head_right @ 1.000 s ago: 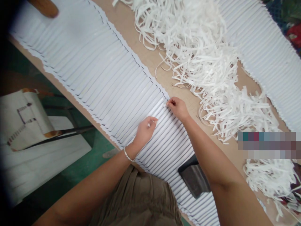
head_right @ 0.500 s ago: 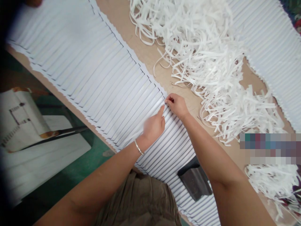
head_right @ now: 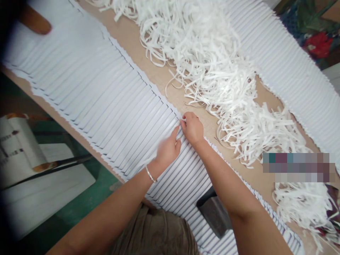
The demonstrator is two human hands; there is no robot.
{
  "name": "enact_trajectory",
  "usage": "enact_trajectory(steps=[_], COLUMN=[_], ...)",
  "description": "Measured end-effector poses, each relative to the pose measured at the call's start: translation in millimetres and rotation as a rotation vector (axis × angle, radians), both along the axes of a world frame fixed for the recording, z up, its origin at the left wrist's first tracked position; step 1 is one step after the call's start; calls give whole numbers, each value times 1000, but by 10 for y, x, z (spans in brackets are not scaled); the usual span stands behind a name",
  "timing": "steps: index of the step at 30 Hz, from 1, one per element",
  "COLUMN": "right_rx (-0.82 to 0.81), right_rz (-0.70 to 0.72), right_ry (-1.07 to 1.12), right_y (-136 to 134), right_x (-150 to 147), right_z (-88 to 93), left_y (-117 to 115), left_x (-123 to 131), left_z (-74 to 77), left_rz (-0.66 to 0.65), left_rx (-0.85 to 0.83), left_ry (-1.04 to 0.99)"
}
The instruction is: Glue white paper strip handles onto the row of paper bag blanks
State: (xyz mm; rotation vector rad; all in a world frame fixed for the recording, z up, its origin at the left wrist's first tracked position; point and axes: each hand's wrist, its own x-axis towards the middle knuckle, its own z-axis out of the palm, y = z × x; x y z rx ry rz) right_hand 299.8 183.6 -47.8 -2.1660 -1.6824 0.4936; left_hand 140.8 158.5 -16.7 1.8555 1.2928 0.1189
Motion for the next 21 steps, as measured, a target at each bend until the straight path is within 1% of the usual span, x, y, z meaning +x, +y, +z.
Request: enact_trajectory(steps=[3,5,7,9,10,11,13,14,15,16,17,19,21], right_rx=[101,152,171,150,128,107,89,97,115,138,160,180,146], right_rz=[-59,-121,-154,-150,-141,-135,-129,-126,-125,-124,-121,-90,18], right_ry=[-79,-182,-311,-418,-454,-477,-491,-487,-483,-481,-485,-505,-522], right_y=[-14,32,114,208,250,282,305,288,249,187,104,-112,-363], right_x=[240,450,646,796,850,891,936,941,933,910,870,733,522], right_z=[65,76,64,40,29,21,28,48,81,128,188,340,510], left_y=[-269,-501,-720,-898,-969,-1027,-1104,-1122,-1124,-1110,-1080,-980,-844], left_x=[-25,-32,-63,-152,-222,-306,-496,-589,-674,-743,-795,-841,-814], left_z=[127,206,245,240,229,217,206,208,215,225,237,269,317], left_rz=[159,264,362,404,372,303,93,5,-54,-76,-63,4,47], left_rx=[-129,-260,-368,-423,-417,-385,-238,-151,-74,-13,29,76,113], left_ry=[-379,-553,-617,-602,-584,-566,-531,-507,-482,-457,-439,-440,-466])
